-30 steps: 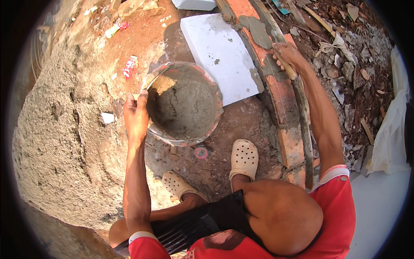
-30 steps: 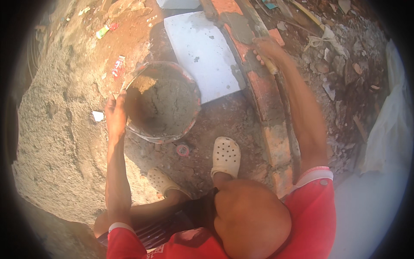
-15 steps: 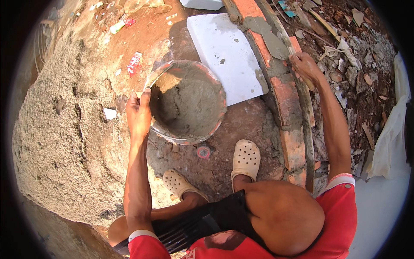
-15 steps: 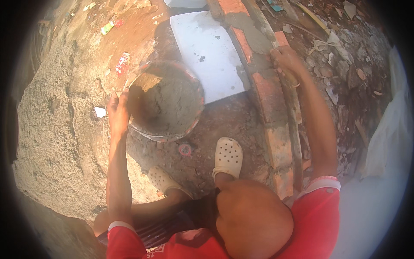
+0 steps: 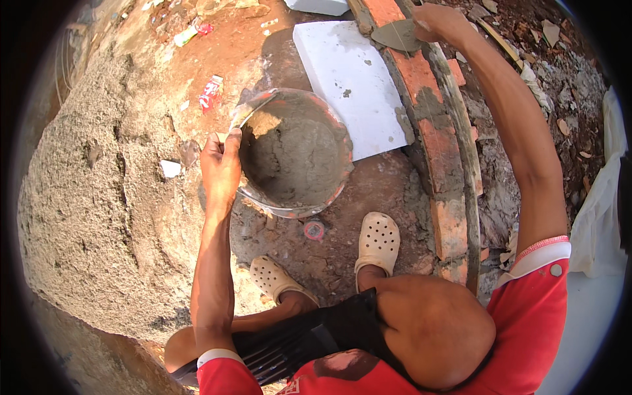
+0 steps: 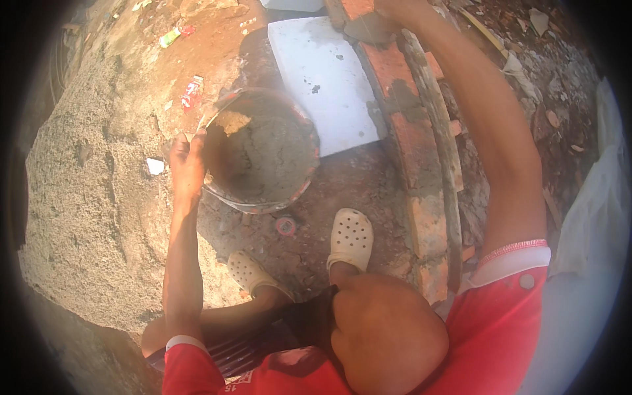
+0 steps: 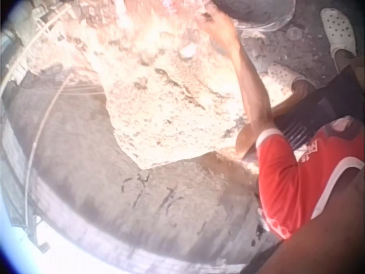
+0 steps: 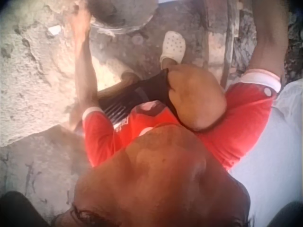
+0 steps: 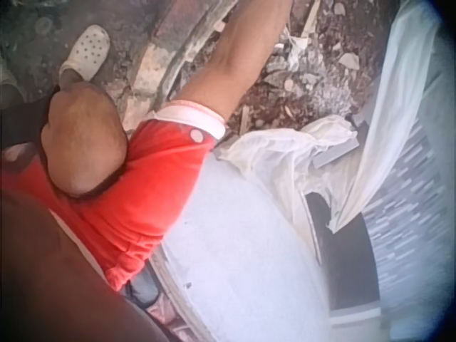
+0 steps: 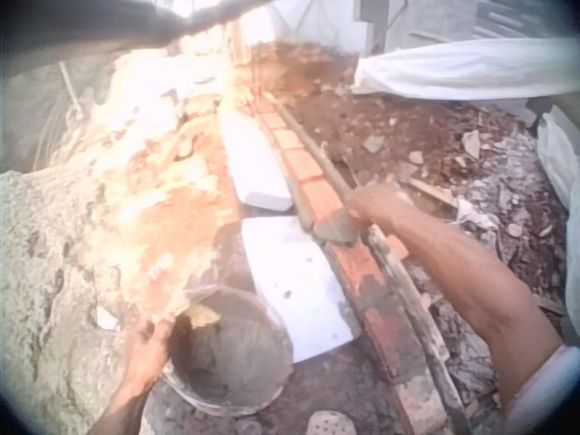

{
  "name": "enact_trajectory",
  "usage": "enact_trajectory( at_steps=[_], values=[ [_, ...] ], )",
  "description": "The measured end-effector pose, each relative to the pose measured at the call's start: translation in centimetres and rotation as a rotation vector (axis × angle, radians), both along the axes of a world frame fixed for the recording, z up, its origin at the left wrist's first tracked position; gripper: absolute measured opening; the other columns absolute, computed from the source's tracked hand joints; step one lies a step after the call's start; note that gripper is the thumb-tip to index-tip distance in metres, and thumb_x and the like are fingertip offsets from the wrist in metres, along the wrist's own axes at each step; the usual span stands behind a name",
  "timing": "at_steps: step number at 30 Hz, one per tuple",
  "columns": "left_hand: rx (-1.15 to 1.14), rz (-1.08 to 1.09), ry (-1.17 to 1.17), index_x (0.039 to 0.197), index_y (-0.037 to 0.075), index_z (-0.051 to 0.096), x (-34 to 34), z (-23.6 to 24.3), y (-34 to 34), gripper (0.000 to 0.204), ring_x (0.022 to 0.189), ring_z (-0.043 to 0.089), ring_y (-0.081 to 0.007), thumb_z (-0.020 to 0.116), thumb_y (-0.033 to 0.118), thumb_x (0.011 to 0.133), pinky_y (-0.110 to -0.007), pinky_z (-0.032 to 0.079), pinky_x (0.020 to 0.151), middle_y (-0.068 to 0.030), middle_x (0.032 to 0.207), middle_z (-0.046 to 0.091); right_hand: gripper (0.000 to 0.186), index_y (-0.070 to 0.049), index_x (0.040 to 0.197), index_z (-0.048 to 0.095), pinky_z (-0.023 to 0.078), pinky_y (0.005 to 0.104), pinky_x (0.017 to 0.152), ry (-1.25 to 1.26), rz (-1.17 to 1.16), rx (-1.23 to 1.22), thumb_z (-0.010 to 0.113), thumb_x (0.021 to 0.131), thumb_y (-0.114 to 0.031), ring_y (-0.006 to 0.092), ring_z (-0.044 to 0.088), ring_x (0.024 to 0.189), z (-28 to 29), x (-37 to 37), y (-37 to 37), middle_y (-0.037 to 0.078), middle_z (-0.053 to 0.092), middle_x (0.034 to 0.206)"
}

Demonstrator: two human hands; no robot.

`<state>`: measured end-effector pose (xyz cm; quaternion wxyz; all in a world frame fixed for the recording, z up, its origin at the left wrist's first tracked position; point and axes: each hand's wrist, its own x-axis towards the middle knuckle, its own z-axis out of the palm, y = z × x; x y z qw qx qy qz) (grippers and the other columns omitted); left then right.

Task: The person scoops mortar from a metal bowl using a trowel and applies it to a partially built brick wall. They then place bricks onto the mortar, align them, and tap them into position. The process repeats as additional bricks are added to extend the wall.

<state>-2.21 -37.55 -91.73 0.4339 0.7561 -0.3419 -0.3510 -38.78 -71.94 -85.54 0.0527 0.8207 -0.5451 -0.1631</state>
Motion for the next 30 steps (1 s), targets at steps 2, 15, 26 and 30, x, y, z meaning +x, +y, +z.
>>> enact_trajectory(
  at_steps=[2,15,26,30],
  values=[
    [-0.002,-0.028,-0.024,0.109,0.002,0.063,0.5,-0.2,0.2,0.026,0.091,0.056,-0.0110,0.063,0.027,0.104,-0.030,0.046,0.084,-0.0031,0.100,0.066,0.020,-0.004,0.095,0.078,0.057,0.0487,0.079,0.060,0.056,0.053,0.067,0.084,-0.017,0.0359,0.074,0.095,1.0,2.6,0.3,0.018,0.077,0.100],
    [0.203,-0.152,-0.210,0.114,0.005,0.071,0.3,3.2,0.1,0.043,0.081,0.051,-0.0063,0.062,0.045,0.105,-0.025,0.044,0.073,0.0055,0.089,0.063,0.030,-0.004,0.101,0.057,0.043,0.0443,0.067,-0.494,0.244,-0.019,0.064,0.100,-0.033,0.0300,0.053,0.071,9.6,-11.5,7.5,0.013,0.052,0.077],
    [0.308,-0.185,-0.421,0.130,-0.007,0.058,2.6,15.2,-6.6,0.062,0.111,0.063,-0.0221,0.063,0.048,0.103,-0.035,0.051,0.098,-0.0166,0.120,0.068,0.023,0.002,0.102,0.067,0.054,0.0496,0.081,-0.641,0.451,0.200,0.066,0.095,-0.019,0.0394,0.068,0.092,3.0,-1.0,18.4,0.020,0.069,0.095],
    [0.160,-0.191,-0.487,0.114,-0.002,0.064,3.6,15.7,-9.0,0.048,0.093,0.062,-0.0149,0.064,0.045,0.103,-0.030,0.052,0.081,-0.0106,0.103,0.068,0.020,0.000,0.096,0.068,0.058,0.0410,0.073,-0.441,0.575,-0.031,0.069,0.092,-0.020,0.0308,0.072,0.087,4.1,6.7,17.7,0.017,0.070,0.093]
  ],
)
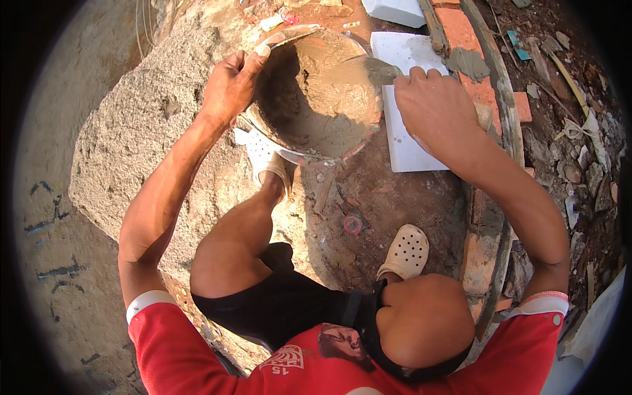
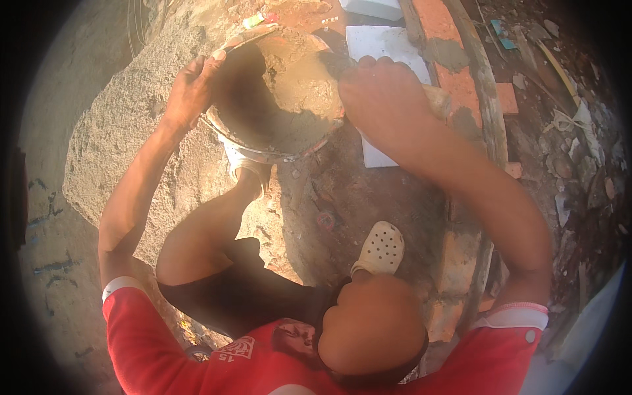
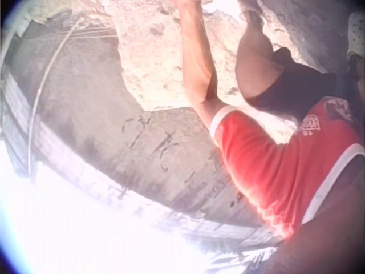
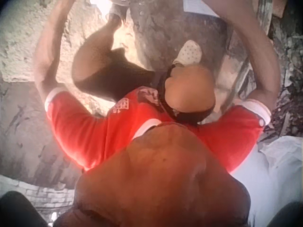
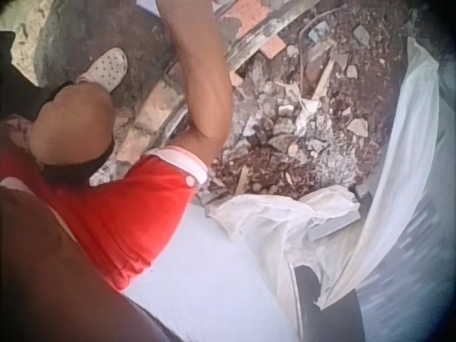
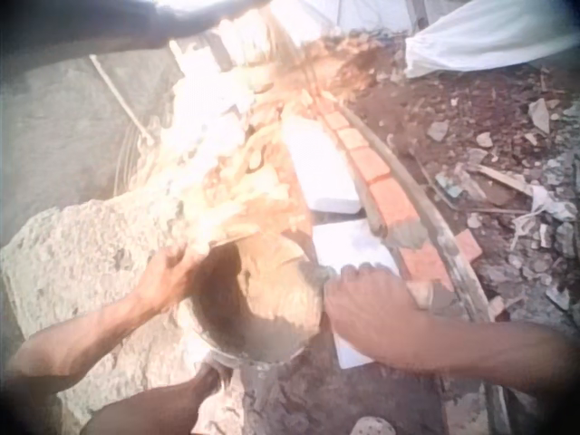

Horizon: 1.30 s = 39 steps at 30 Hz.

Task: The person scoops mortar from a metal bowl using a trowel and applies it to a partially built brick wall. They then place bricks onto the mortar, align them, and tap them into position. The process repeats as additional bricks are added to extend the wall.

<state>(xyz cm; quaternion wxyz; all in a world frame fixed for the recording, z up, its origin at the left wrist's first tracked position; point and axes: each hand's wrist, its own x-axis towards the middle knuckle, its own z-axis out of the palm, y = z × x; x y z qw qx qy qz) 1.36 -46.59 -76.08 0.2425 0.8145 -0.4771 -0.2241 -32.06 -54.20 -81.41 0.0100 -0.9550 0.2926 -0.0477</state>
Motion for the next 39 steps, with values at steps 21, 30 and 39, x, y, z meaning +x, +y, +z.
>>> enact_trajectory(
  at_steps=[21,30,39],
  values=[
    [-0.265,-0.333,0.300,0.068,0.006,0.046,15.0,-12.7,-16.3,0.054,0.059,0.042,-0.0137,0.070,0.044,0.096,-0.036,0.038,0.054,-0.0038,0.060,0.045,0.033,0.005,0.091,0.069,0.055,0.0415,0.064,-0.288,-0.352,0.994,0.063,0.101,-0.027,0.0308,0.069,0.065,-9.2,21.8,-5.3,0.015,0.072,0.080],
    [-0.306,-0.370,0.464,0.072,0.004,0.048,21.5,-17.0,-22.9,0.037,0.064,0.040,-0.0104,0.066,0.024,0.097,-0.032,0.036,0.057,-0.0015,0.065,0.048,0.036,0.000,0.100,0.069,0.050,0.0260,0.049,-0.592,-0.733,1.298,0.063,0.103,-0.035,0.0111,0.065,0.057,-1.1,17.9,-4.7,0.005,0.066,0.074],
    [-0.080,-0.221,0.457,0.079,0.002,0.053,22.9,-20.2,-25.7,0.035,0.070,0.040,-0.0099,0.068,0.026,0.101,-0.033,0.035,0.059,0.0019,0.071,0.047,0.032,0.003,0.113,0.064,0.051,0.0223,0.051,-0.833,-1.120,0.818,0.051,0.102,-0.024,0.0081,0.059,0.058,7.9,8.2,-5.8,0.006,0.065,0.081]
  ],
)
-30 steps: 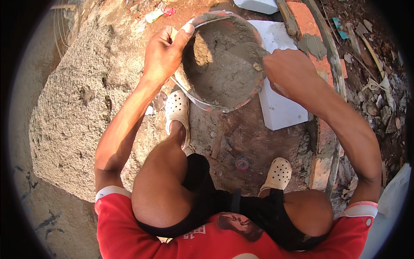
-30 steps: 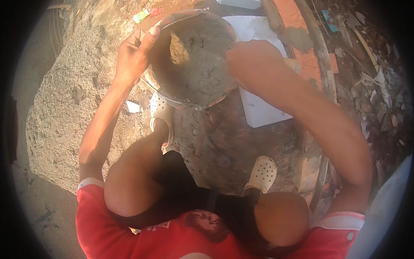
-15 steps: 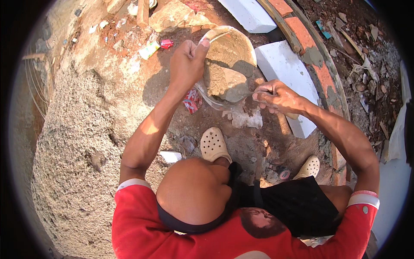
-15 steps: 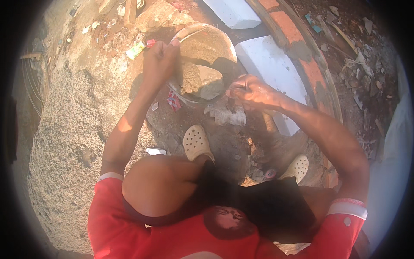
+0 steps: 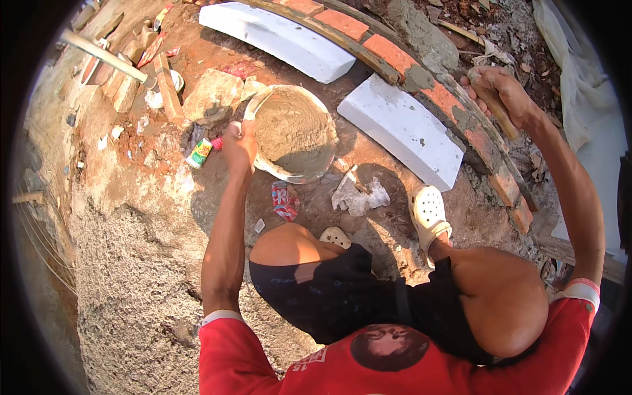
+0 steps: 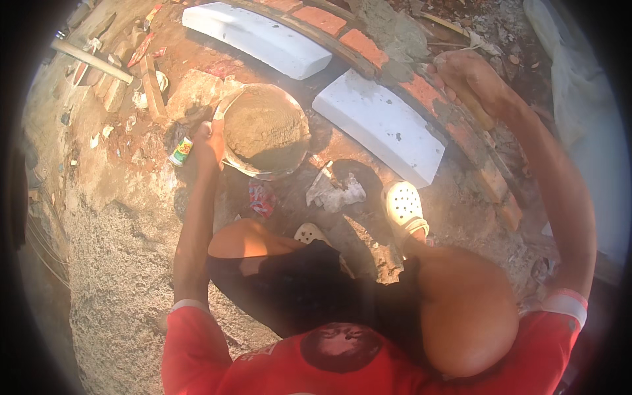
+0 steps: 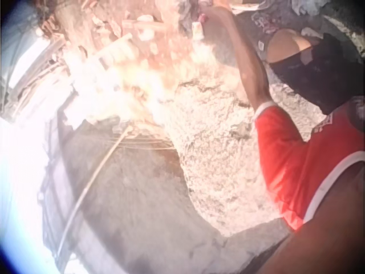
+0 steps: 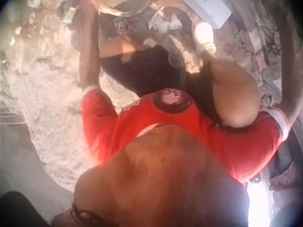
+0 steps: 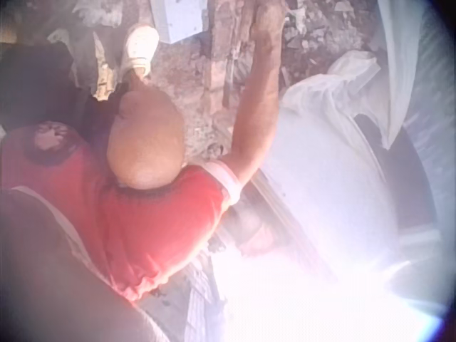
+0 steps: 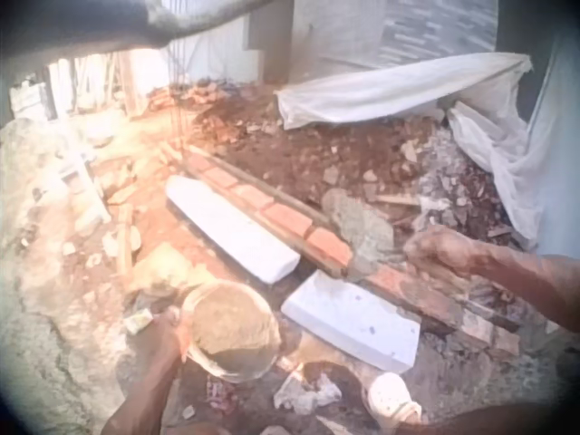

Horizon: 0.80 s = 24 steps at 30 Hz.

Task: The person scoops mortar from a metal bowl using a trowel and applies it to a partially built brick wall. They then place bricks onto the mortar, align them, and tap them into position. The process repeats as additional bricks are added to extend the wall.

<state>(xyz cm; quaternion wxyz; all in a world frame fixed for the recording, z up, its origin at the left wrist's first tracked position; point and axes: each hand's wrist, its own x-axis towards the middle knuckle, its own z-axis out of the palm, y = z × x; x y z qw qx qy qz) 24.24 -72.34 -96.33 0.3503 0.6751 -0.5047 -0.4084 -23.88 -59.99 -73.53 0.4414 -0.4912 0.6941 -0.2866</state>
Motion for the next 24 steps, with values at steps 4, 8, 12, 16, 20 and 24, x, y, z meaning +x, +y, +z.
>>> enact_trajectory(
  at_steps=[4,8,12,16,20,24],
  values=[
    [-0.302,-0.014,-0.110,0.077,0.002,0.051,0.1,0.6,-0.1,0.041,0.066,0.041,-0.0117,0.066,0.031,0.102,-0.035,0.036,0.057,-0.0015,0.066,0.046,0.033,0.000,0.106,0.067,0.050,0.0285,0.054,0.226,-0.051,-0.096,0.054,0.100,-0.030,0.0106,0.058,0.060,-1.2,-3.1,-5.6,0.005,0.062,0.075],
    [-0.244,-0.109,-0.237,0.073,0.003,0.046,0.7,1.2,-0.1,0.048,0.063,0.039,-0.0129,0.064,0.036,0.103,-0.036,0.036,0.057,-0.0043,0.064,0.044,0.033,0.002,0.092,0.066,0.049,0.0450,0.065,0.770,0.112,-0.196,0.058,0.093,-0.030,0.0276,0.064,0.067,-8.2,-4.5,-13.6,0.015,0.062,0.073],
    [-0.203,-0.104,-0.177,0.071,0.004,0.043,0.4,1.0,-0.5,0.053,0.063,0.038,-0.0127,0.064,0.040,0.103,-0.036,0.035,0.056,-0.0032,0.063,0.042,0.036,0.005,0.096,0.062,0.049,0.0552,0.077,1.049,0.066,-0.154,0.061,0.086,-0.029,0.0473,0.066,0.082,-17.0,-3.4,-19.4,0.028,0.068,0.086],
    [-0.188,-0.121,-0.195,0.072,0.005,0.043,0.3,1.1,-0.3,0.053,0.063,0.036,-0.0123,0.062,0.043,0.104,-0.035,0.033,0.056,-0.0020,0.064,0.039,0.042,-0.001,0.118,0.066,0.052,0.0523,0.094,1.099,0.172,-0.160,0.056,0.089,-0.030,0.0443,0.067,0.109,-17.5,-6.8,-21.2,0.029,0.070,0.113],
    [-0.175,-0.136,-0.178,0.072,0.006,0.043,0.3,1.4,-0.1,0.052,0.064,0.034,-0.0106,0.062,0.041,0.105,-0.033,0.031,0.056,0.0005,0.066,0.038,0.046,-0.001,0.124,0.065,0.051,0.0522,0.096,1.084,0.286,-0.172,0.058,0.094,-0.035,0.0428,0.065,0.112,-17.6,-11.8,-25.0,0.024,0.070,0.118],
    [0.072,-0.066,-0.102,0.074,0.009,0.041,0.5,2.0,-0.2,0.046,0.066,0.030,-0.0068,0.060,0.033,0.108,-0.028,0.028,0.056,0.0060,0.069,0.035,0.046,-0.005,0.135,0.060,0.050,0.0488,0.099,1.161,0.484,-0.316,0.056,0.103,-0.038,0.0416,0.060,0.121,-21.0,-15.5,-29.8,0.021,0.063,0.133]
  ],
)
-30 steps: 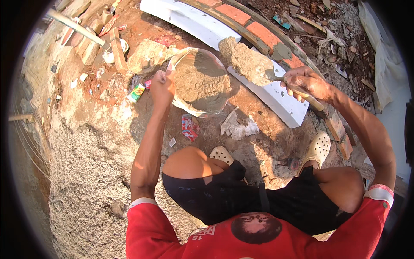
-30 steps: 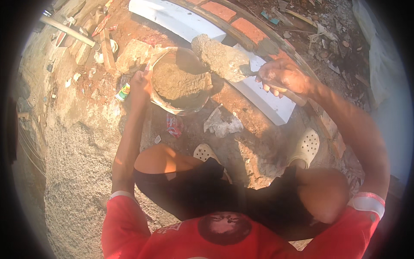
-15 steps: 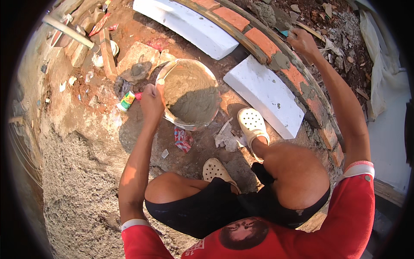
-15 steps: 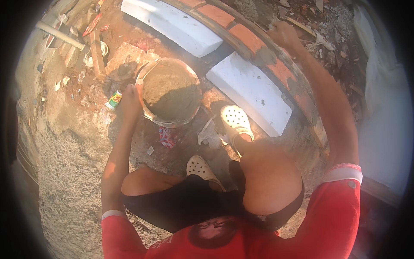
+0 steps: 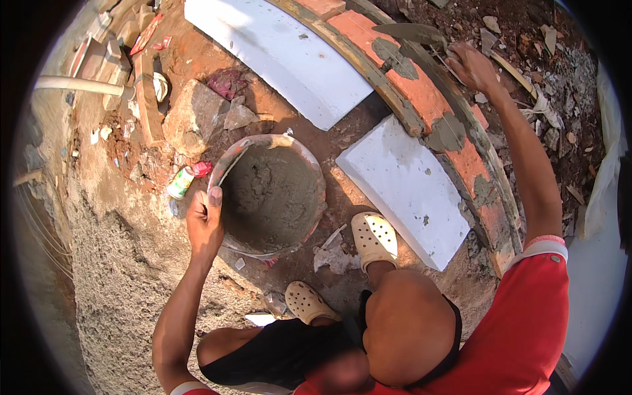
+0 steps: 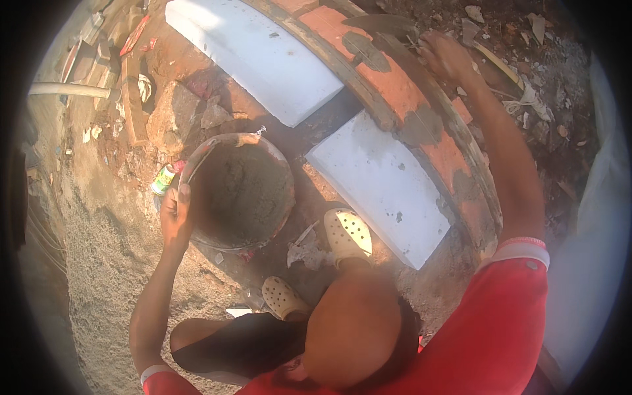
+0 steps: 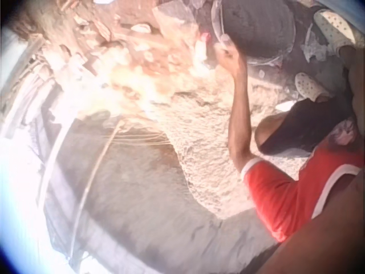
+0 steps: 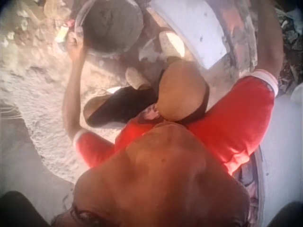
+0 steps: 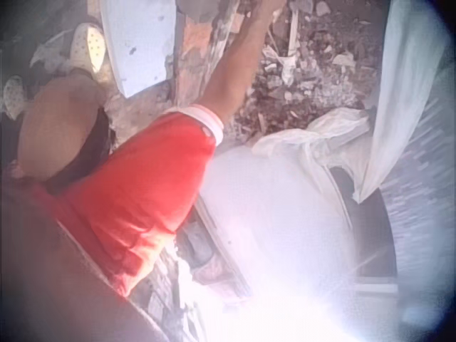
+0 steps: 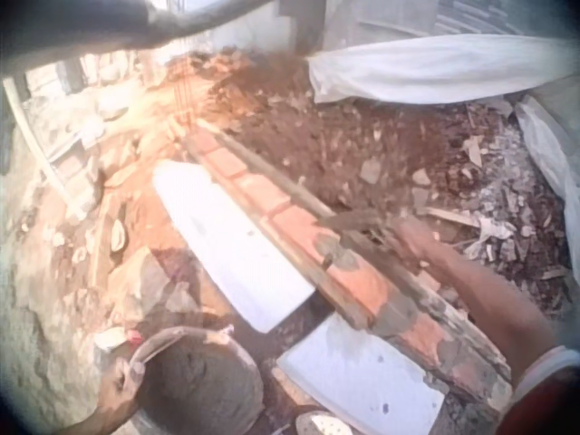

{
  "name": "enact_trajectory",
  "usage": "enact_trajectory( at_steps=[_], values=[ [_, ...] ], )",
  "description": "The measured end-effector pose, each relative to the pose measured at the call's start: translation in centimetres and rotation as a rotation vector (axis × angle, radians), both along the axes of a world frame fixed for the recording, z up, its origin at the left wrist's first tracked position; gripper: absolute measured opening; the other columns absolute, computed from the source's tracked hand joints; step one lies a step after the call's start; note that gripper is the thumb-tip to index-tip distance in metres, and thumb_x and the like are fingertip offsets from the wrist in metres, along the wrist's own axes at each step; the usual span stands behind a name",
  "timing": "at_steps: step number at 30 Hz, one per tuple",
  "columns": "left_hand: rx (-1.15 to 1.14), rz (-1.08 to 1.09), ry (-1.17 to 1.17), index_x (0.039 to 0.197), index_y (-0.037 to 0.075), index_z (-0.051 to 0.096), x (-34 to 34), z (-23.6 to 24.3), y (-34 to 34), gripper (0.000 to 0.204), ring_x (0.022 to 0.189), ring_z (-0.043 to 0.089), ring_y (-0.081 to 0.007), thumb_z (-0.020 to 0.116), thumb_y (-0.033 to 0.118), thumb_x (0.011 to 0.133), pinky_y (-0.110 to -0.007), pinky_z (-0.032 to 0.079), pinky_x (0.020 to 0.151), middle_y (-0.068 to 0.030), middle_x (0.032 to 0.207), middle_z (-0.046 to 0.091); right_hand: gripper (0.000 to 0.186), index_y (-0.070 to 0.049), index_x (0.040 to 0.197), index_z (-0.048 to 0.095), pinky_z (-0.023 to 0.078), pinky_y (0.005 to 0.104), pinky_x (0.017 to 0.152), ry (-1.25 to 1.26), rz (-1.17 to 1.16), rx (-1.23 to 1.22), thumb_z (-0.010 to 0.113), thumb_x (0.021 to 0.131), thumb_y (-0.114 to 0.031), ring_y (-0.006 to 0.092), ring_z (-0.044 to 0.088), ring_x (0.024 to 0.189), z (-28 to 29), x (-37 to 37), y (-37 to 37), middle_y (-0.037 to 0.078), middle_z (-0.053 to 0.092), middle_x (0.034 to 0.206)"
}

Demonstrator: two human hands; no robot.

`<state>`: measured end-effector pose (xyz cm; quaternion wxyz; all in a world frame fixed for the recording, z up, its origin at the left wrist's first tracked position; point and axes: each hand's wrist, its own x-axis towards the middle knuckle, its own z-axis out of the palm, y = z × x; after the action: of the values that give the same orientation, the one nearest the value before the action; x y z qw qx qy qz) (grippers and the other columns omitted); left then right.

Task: The person scoops mortar from a metal bowl using a trowel and applies it to a partially built brick wall. They then place bricks onto the mortar, align them, and tap them into position. The process repeats as additional bricks are added to extend the wall.

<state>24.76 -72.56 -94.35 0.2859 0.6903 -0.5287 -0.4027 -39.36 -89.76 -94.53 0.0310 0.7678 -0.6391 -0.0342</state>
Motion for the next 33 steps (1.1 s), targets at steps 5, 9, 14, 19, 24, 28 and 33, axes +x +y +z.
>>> enact_trajectory(
  at_steps=[5,9,14,19,24,28,33],
  values=[
    [-0.028,-0.049,-0.025,0.080,0.011,0.038,-0.5,0.9,0.1,0.037,0.067,0.025,-0.0024,0.054,0.025,0.110,-0.025,0.024,0.056,0.0090,0.072,0.029,0.042,-0.008,0.136,0.062,0.048,0.0481,0.106,-0.026,0.160,-0.093,0.059,0.104,-0.036,0.0391,0.057,0.129,-3.3,-2.0,-2.5,0.018,0.061,0.140],
    [0.059,-0.016,-0.016,0.080,0.012,0.038,-1.5,1.6,-0.1,0.037,0.067,0.025,-0.0017,0.054,0.025,0.111,-0.024,0.024,0.056,0.0089,0.073,0.030,0.042,-0.008,0.138,0.062,0.047,0.0488,0.109,-0.096,0.229,0.008,0.063,0.102,-0.030,0.0385,0.057,0.131,-2.5,-3.6,-1.0,0.018,0.062,0.140],
    [0.048,-0.021,-0.037,0.079,0.012,0.038,-1.6,1.7,-0.2,0.038,0.069,0.026,-0.0023,0.054,0.026,0.110,-0.025,0.025,0.057,0.0084,0.075,0.033,0.039,-0.007,0.136,0.063,0.047,0.0486,0.110,-0.041,0.283,-0.036,0.066,0.100,-0.024,0.0380,0.057,0.131,-1.4,-4.6,0.0,0.017,0.064,0.138],
    [0.047,-0.033,0.040,0.079,0.012,0.040,-1.3,1.2,-0.3,0.037,0.070,0.027,-0.0023,0.055,0.025,0.110,-0.024,0.026,0.059,0.0088,0.076,0.035,0.034,-0.007,0.131,0.066,0.047,0.0485,0.109,-0.067,0.232,-0.128,0.066,0.100,-0.020,0.0378,0.058,0.127,-0.6,-5.0,0.6,0.014,0.066,0.134],
    [0.019,-0.027,0.114,0.081,0.012,0.042,-1.7,1.0,-0.1,0.034,0.072,0.029,-0.0031,0.055,0.023,0.110,-0.024,0.026,0.061,0.0091,0.078,0.037,0.034,-0.008,0.131,0.066,0.046,0.0466,0.107,0.131,0.306,-0.142,0.065,0.099,-0.016,0.0343,0.057,0.124,0.2,-5.2,-0.2,0.011,0.064,0.135],
    [0.006,-0.064,0.056,0.083,0.010,0.045,-1.4,0.9,-0.3,0.032,0.074,0.031,-0.0038,0.056,0.024,0.110,-0.024,0.027,0.063,0.0084,0.080,0.039,0.033,-0.009,0.130,0.066,0.046,0.0448,0.103,0.135,0.351,-0.186,0.066,0.098,-0.015,0.0313,0.055,0.122,1.3,-5.8,-2.1,0.008,0.063,0.133],
    [0.001,-0.067,0.039,0.082,0.010,0.045,-0.9,0.2,-0.5,0.034,0.075,0.031,-0.0049,0.058,0.025,0.109,-0.024,0.029,0.065,0.0073,0.080,0.040,0.032,-0.008,0.128,0.066,0.044,0.0425,0.102,0.223,0.352,-0.163,0.066,0.097,-0.015,0.0291,0.055,0.116,0.9,-5.7,-3.2,0.007,0.063,0.128]
  ],
)
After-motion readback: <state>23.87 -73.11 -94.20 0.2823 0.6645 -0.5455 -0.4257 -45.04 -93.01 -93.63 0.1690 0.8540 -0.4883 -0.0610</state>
